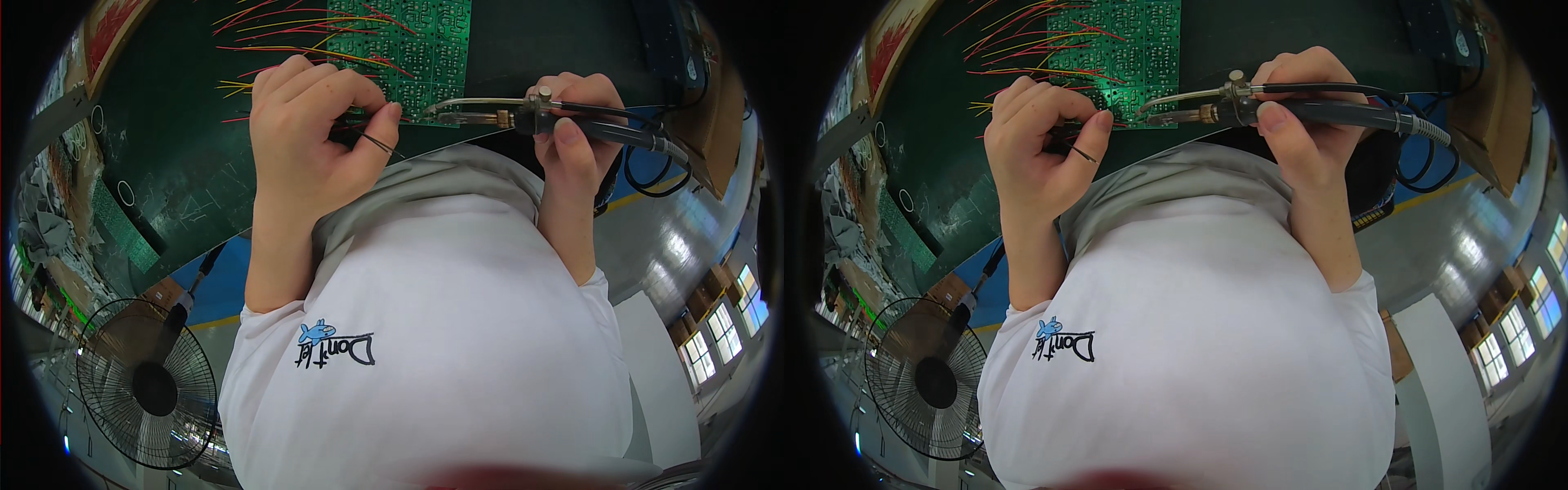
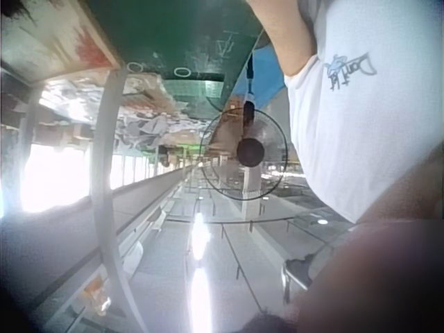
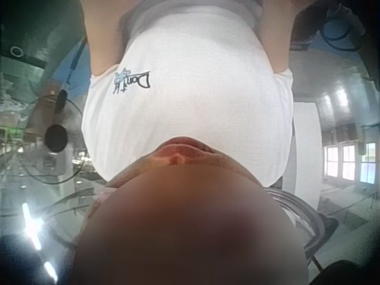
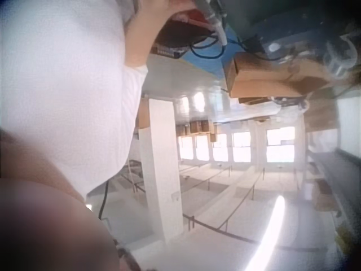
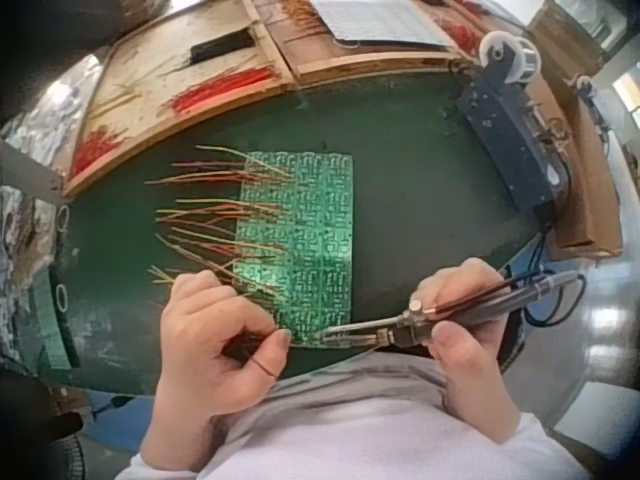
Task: The person solders color-coded wires onto a green printed circuit board (PCB) using a soldering iron.
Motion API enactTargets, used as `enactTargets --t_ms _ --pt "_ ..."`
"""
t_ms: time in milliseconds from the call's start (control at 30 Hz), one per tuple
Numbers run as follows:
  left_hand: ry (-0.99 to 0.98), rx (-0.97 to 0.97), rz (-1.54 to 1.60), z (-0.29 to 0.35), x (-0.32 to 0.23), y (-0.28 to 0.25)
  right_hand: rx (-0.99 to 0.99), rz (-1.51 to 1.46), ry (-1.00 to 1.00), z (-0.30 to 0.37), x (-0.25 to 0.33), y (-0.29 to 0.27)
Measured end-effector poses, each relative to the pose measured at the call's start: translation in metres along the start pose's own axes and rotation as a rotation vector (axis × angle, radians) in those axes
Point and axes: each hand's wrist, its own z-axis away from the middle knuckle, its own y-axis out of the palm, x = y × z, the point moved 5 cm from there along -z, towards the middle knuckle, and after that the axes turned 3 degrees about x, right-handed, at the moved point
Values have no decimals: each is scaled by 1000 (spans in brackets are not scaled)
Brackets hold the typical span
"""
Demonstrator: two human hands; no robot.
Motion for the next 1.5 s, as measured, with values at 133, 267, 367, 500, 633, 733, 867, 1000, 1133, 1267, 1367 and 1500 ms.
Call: enactTargets --t_ms 133,267,367,500,633,733,867,1000,1133,1267,1367,1500 --pt "-4 -1 1 1 0 0 -16 -56 -2 0 1 -4" --pt "-6 0 10 2 1 -2 -47 -110 -10 -1 -1 -4" --pt "16 -4 -98 3 -14 -14 -59 -163 9 -2 -2 -6" --pt "17 61 -185 -1 -18 -31 -53 -175 -8 0 -2 -9" --pt "2 -52 -168 -2 0 -54 -39 -215 -22 -1 -3 -12" --pt "-125 -122 -162 -8 -9 -58 -35 -250 -15 0 -3 -12" --pt "9 -38 -158 -16 -22 -32 -17 -246 0 4 -3 -16" --pt "97 59 -97 -10 -14 -9 7 -242 1 4 -4 -16" --pt "6 -4 -29 -4 -1 -6 26 -252 -12 1 -4 -17" --pt "53 -53 -94 -7 -8 -10 -68 -260 -10 0 -3 -16" --pt "48 -68 -143 -15 -29 -24 -68 -228 24 -1 1 -15" --pt "148 -39 -117 -28 -24 -13 -127 -169 -2 -8 8 -13"
